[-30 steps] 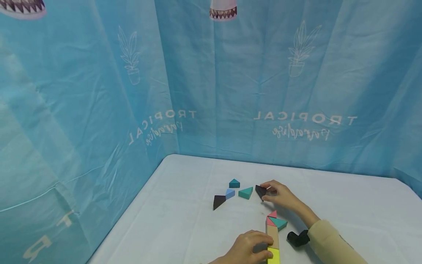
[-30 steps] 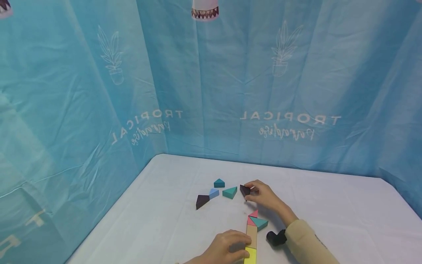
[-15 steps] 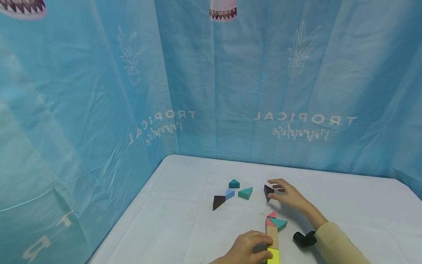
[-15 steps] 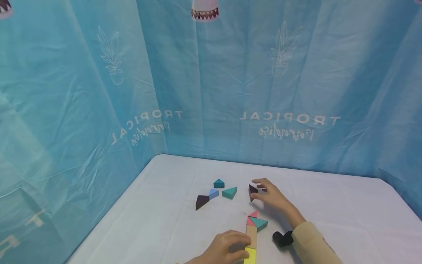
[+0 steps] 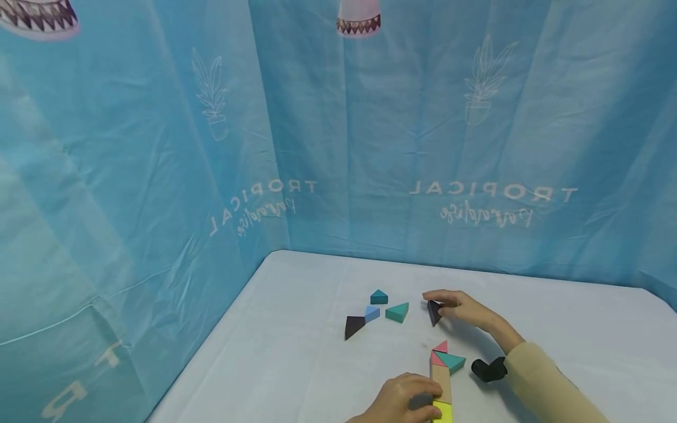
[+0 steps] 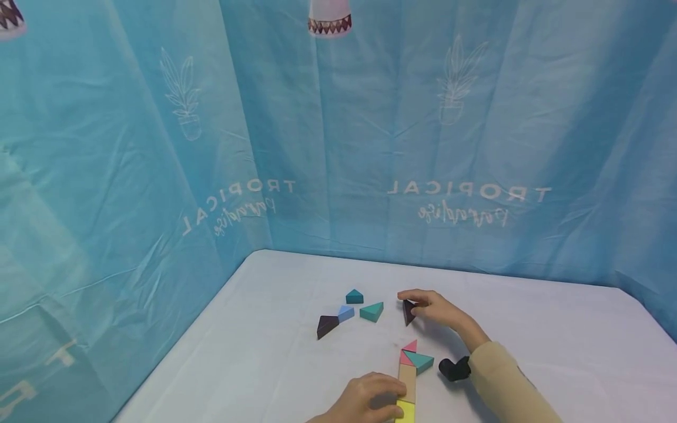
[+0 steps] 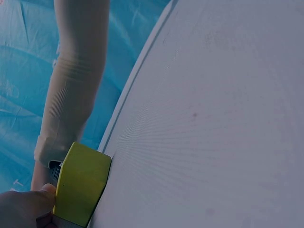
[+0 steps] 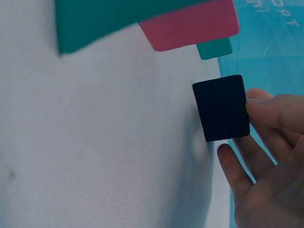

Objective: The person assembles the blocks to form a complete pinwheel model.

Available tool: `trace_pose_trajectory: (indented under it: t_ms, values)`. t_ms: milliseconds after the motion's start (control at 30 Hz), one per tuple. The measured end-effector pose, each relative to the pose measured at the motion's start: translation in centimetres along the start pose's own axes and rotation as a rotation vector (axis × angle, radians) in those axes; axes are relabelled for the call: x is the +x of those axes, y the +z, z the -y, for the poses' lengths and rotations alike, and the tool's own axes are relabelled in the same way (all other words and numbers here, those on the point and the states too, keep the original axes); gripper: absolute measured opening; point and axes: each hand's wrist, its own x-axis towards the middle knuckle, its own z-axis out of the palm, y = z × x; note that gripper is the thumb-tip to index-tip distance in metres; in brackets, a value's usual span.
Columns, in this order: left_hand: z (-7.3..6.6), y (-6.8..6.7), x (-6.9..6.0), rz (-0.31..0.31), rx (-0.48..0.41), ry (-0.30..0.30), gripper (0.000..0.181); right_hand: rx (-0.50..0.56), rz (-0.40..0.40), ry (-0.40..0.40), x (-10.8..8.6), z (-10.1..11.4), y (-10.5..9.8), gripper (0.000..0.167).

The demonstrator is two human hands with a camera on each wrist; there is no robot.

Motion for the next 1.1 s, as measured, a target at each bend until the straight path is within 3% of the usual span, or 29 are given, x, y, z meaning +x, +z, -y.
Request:
trace_pose_trajectory:
  t_ms: [167,367,533,833,1100]
  values:
    - [0.0,0.1,0.0,-0.004,0.005,-0.007,0.027,0.035,0.018,0.025,-0.1,-0.4,-0.2,0.042]
    - [0.3,0.4,0.0,-0.026,0.018,0.027,0.027,0.095,0.035,0.045,-0.3,-1.1,-0.2,0.046]
    - [0.3,0.3,-0.1,-0.043,0.028,0.057,0.027,0.062,0.023,0.014,-0.3,-1.5,-0.1,0.043]
    - [0.3,0.3,0.0,-0.032,0.011,0.051,0.026,0.053,-0.031,-0.021,-0.4,-1.0,0.3,0.041]
    - [0.4,0.3,0.0,-0.025,0.015,0.045,0.027,-0.023,-0.096,-0.08,-0.6,-0.1,0.4,0.04]
